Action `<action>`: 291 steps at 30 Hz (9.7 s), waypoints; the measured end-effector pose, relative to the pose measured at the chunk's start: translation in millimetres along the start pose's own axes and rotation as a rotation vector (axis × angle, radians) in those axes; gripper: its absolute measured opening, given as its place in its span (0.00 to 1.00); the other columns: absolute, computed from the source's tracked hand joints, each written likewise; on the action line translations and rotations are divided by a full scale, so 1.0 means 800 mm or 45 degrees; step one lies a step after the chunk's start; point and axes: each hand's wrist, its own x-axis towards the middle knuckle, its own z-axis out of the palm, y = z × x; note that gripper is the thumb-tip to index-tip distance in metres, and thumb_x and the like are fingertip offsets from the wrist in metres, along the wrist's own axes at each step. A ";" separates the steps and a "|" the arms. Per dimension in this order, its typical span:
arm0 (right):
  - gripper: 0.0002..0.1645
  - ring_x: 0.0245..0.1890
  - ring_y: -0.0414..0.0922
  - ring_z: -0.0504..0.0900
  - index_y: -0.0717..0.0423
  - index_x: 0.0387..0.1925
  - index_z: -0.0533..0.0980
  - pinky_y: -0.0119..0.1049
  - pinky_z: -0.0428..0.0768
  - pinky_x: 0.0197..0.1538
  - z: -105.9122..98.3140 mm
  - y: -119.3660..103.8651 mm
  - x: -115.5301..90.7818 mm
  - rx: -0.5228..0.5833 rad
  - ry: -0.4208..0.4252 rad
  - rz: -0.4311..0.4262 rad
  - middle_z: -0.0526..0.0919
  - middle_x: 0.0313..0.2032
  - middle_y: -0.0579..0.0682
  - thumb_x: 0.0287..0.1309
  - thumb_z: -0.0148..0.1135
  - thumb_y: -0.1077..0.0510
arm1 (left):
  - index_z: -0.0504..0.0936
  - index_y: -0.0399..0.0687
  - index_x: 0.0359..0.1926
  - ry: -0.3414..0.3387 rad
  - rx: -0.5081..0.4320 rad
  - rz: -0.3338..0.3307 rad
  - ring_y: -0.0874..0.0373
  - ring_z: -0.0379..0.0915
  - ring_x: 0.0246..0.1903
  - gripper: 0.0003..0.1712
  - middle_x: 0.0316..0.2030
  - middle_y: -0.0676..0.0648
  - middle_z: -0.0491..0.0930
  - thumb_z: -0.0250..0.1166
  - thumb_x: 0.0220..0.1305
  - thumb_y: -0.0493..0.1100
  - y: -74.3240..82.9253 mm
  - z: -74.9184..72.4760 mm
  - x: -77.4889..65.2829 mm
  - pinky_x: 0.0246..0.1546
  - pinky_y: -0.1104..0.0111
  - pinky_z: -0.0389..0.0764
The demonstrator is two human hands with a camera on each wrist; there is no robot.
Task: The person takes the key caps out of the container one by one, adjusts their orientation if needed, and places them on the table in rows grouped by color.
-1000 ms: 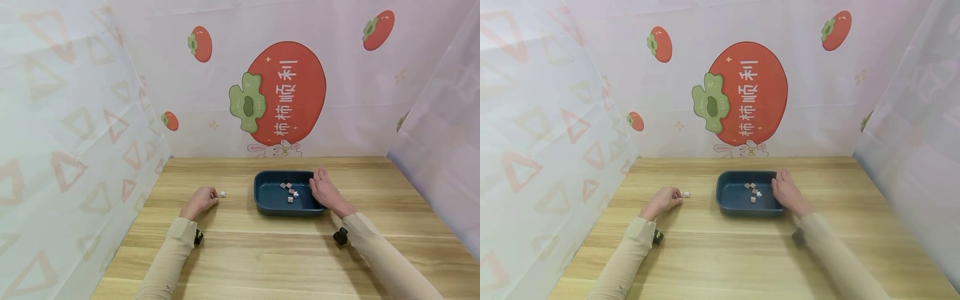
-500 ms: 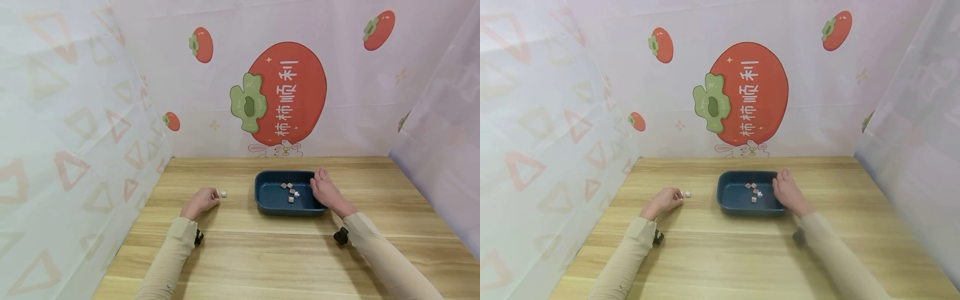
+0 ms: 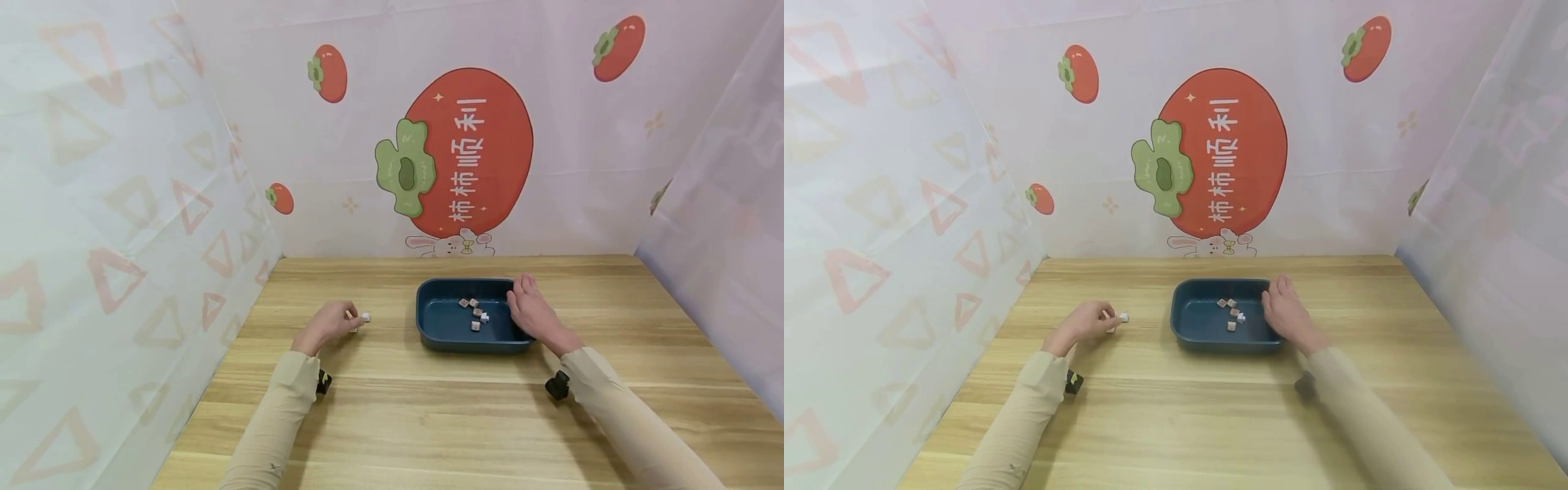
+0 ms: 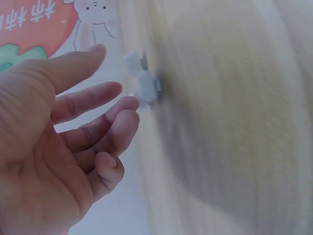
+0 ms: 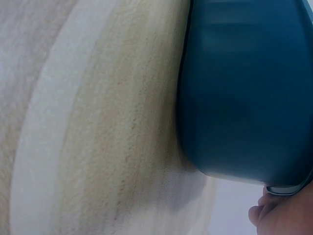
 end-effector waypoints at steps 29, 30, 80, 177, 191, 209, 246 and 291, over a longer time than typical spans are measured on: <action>0.33 0.72 0.72 0.47 0.85 0.66 0.52 0.62 0.48 0.73 -0.001 -0.004 -0.001 -0.018 0.015 -0.016 0.47 0.70 0.81 0.76 0.36 0.57 | 0.83 0.48 0.41 0.241 0.135 0.306 0.59 0.78 0.30 0.12 0.32 0.50 0.84 0.60 0.69 0.50 0.100 -0.018 0.013 0.35 0.64 0.78; 0.33 0.72 0.72 0.47 0.85 0.66 0.52 0.62 0.48 0.73 -0.002 -0.004 -0.001 -0.019 0.015 -0.014 0.47 0.70 0.81 0.76 0.36 0.57 | 0.83 0.49 0.41 0.234 0.134 0.310 0.59 0.78 0.30 0.12 0.32 0.50 0.84 0.60 0.69 0.50 0.103 -0.016 0.014 0.35 0.64 0.78; 0.37 0.74 0.71 0.38 0.82 0.69 0.47 0.63 0.44 0.73 0.001 0.004 0.000 0.126 -0.038 0.011 0.37 0.72 0.79 0.77 0.35 0.53 | 0.76 0.50 0.57 -0.104 0.151 0.370 0.64 0.76 0.36 0.18 0.45 0.52 0.82 0.61 0.69 0.48 0.248 0.121 0.095 0.44 0.70 0.80; 0.34 0.71 0.74 0.46 0.85 0.66 0.51 0.64 0.50 0.72 0.000 -0.002 -0.003 0.052 0.016 -0.035 0.47 0.69 0.82 0.75 0.36 0.56 | 0.78 0.49 0.43 0.116 0.077 0.461 0.61 0.72 0.33 0.09 0.38 0.51 0.79 0.66 0.65 0.44 0.203 0.065 0.073 0.32 0.76 0.74; 0.33 0.72 0.74 0.45 0.85 0.66 0.50 0.63 0.48 0.72 0.001 -0.001 -0.003 0.061 0.007 -0.030 0.45 0.69 0.82 0.75 0.35 0.58 | 0.80 0.47 0.40 0.072 0.025 0.433 0.63 0.73 0.30 0.12 0.33 0.52 0.81 0.69 0.62 0.49 0.157 0.045 0.065 0.30 0.77 0.75; 0.34 0.72 0.73 0.45 0.86 0.66 0.50 0.63 0.49 0.72 0.003 0.000 -0.002 0.057 0.008 -0.029 0.46 0.69 0.82 0.75 0.36 0.58 | 0.82 0.42 0.34 0.002 0.217 0.347 0.60 0.75 0.29 0.08 0.32 0.47 0.84 0.70 0.60 0.42 0.093 0.014 0.053 0.34 0.68 0.78; 0.33 0.71 0.74 0.48 0.85 0.65 0.53 0.63 0.51 0.71 0.001 0.003 0.000 0.056 0.038 -0.053 0.49 0.68 0.83 0.74 0.38 0.59 | 0.81 0.47 0.28 -0.170 0.518 0.056 0.59 0.69 0.25 0.05 0.26 0.50 0.78 0.65 0.62 0.38 0.052 0.016 0.026 0.26 0.69 0.69; 0.34 0.72 0.74 0.45 0.83 0.67 0.50 0.63 0.49 0.72 -0.002 -0.001 -0.002 0.081 -0.014 0.007 0.45 0.70 0.81 0.75 0.37 0.57 | 0.82 0.44 0.37 -0.165 0.506 0.063 0.57 0.74 0.30 0.07 0.34 0.48 0.82 0.68 0.62 0.42 0.050 0.001 0.015 0.34 0.64 0.77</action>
